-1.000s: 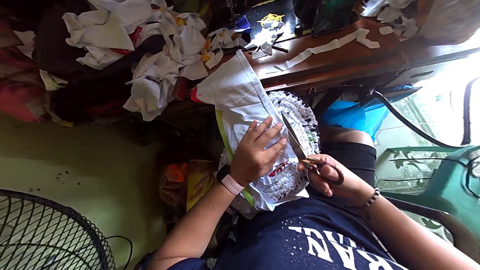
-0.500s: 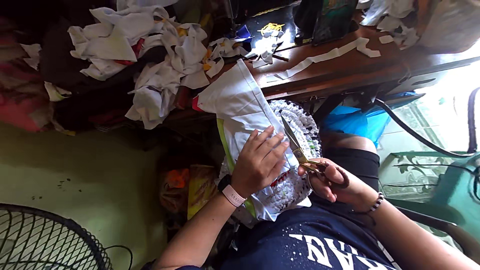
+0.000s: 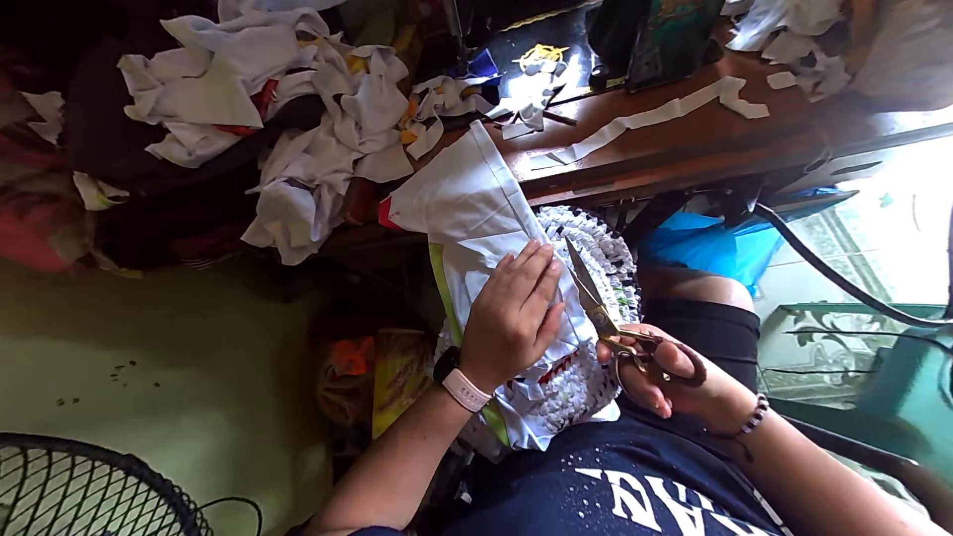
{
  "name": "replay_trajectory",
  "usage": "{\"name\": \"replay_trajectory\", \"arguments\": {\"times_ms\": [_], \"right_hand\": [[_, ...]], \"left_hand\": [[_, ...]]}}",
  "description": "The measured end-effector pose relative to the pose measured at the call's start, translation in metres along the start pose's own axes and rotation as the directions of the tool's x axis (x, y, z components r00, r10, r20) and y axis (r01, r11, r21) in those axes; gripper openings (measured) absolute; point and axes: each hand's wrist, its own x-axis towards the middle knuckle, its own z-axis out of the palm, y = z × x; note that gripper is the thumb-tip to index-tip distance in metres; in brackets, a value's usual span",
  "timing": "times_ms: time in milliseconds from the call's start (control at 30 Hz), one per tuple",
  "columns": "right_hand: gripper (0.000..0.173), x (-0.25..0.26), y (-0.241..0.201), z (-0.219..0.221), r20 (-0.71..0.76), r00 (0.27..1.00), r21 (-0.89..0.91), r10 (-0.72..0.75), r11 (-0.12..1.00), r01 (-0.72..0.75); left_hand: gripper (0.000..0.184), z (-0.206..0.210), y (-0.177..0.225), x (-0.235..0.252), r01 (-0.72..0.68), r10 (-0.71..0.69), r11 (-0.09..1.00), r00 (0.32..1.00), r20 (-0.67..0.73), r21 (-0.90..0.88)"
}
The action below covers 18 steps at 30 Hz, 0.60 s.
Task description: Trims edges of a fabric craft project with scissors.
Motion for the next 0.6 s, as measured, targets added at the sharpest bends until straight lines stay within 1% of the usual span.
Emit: {"name": "replay_trajectory", "arguments": {"times_ms": [333, 500, 600], "right_hand": [[0.056, 0.0032, -0.0061, -0.0016, -0.022, 0.999, -0.022, 0.025, 0.999, -0.025], [0.044, 0.0024, -0.0058, -0.0005, -0.049, 0.999, -0.012, 0.020, 1.000, -0.020], [0.045, 0.0038, -0.0081, 0.0009, -0.058, 0.998, -0.015, 0.030, 0.999, -0.031]], "left_hand": [[0.035, 0.0051, -0.0023, -0.0031, 0.003, -0.004, 0.999, 1.000, -0.030, -0.037], [0.034, 0.0058, -0.0019, -0.0034, 0.008, -0.009, 0.999, 1.000, -0.027, -0.042], [0.034, 0.0064, -0.0018, -0.0036, 0.011, -0.013, 0.999, 0.999, -0.031, -0.047]]}}
